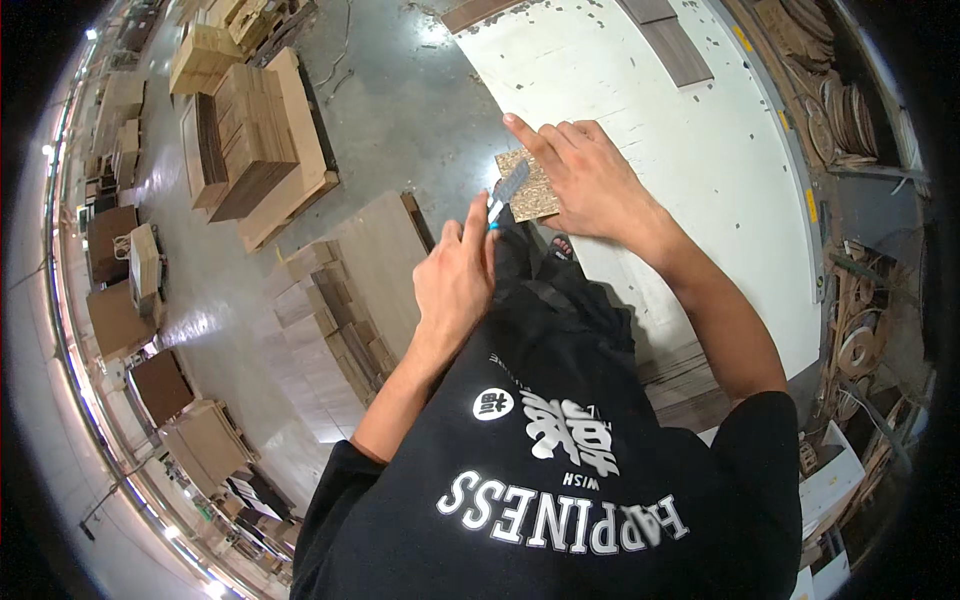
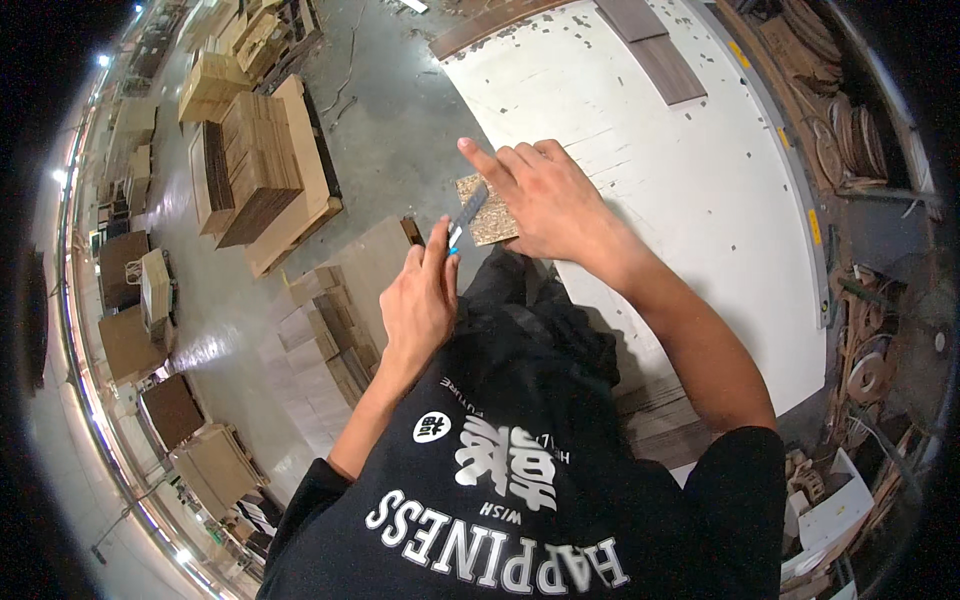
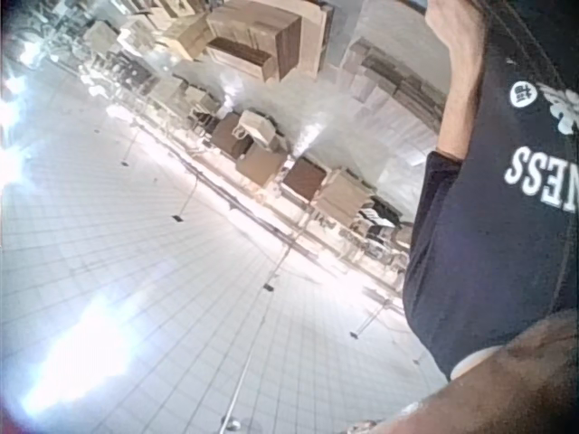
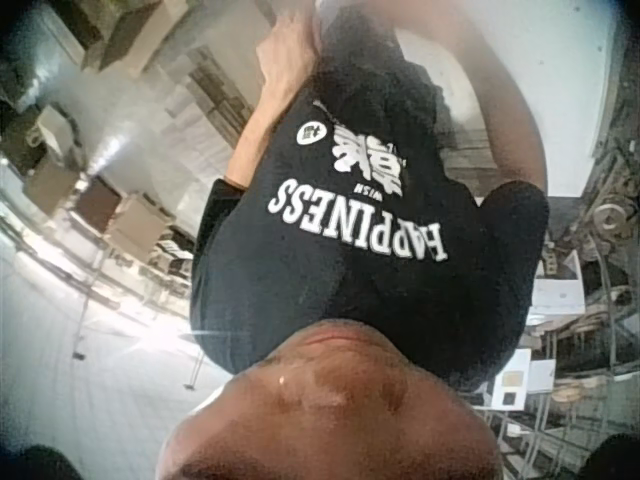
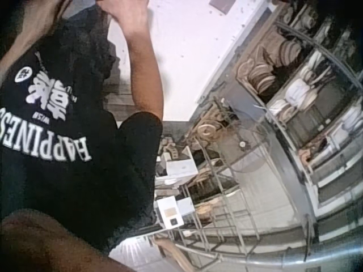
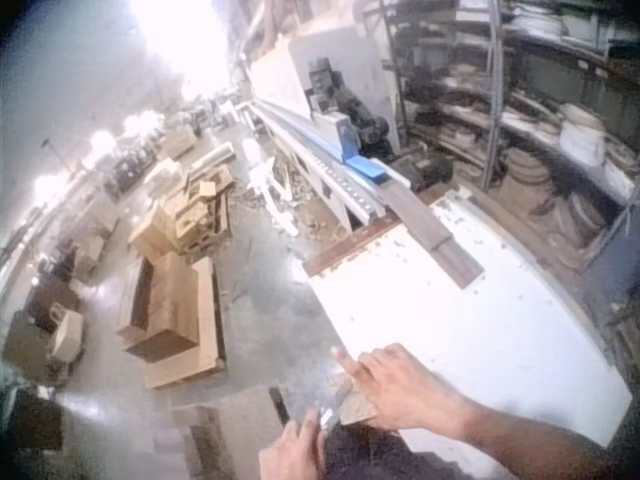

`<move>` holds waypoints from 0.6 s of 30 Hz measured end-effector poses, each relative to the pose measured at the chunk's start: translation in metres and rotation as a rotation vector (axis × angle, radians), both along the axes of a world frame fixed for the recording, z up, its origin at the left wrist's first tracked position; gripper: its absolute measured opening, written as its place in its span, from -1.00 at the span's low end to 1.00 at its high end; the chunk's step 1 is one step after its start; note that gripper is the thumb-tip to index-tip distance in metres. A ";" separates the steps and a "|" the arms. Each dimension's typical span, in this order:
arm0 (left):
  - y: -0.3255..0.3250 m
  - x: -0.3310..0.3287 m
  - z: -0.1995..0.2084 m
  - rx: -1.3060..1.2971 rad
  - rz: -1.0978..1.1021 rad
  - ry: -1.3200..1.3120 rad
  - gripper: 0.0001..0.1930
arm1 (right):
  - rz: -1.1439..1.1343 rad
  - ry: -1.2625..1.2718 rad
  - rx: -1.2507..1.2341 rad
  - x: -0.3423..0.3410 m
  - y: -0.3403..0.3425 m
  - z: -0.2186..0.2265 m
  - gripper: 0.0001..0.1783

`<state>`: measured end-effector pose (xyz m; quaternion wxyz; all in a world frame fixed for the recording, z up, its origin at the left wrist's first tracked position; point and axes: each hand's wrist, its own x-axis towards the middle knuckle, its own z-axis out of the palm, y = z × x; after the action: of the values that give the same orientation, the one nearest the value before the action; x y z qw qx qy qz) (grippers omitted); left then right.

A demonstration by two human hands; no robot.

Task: Sorting and organizing small wood/composite panels on a workbench in a furniture factory.

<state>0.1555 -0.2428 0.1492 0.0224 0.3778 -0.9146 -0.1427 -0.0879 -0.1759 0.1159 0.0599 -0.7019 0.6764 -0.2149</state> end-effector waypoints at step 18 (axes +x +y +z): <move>-0.038 -0.043 -0.002 -0.007 0.042 -0.006 -0.55 | -0.044 0.000 -0.017 -0.005 -0.014 -0.001 0.65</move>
<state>0.1130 -0.2809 0.1477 0.0242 0.3971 -0.9070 -0.1379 -0.0925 -0.1899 0.1147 0.0493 -0.6874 0.6898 -0.2220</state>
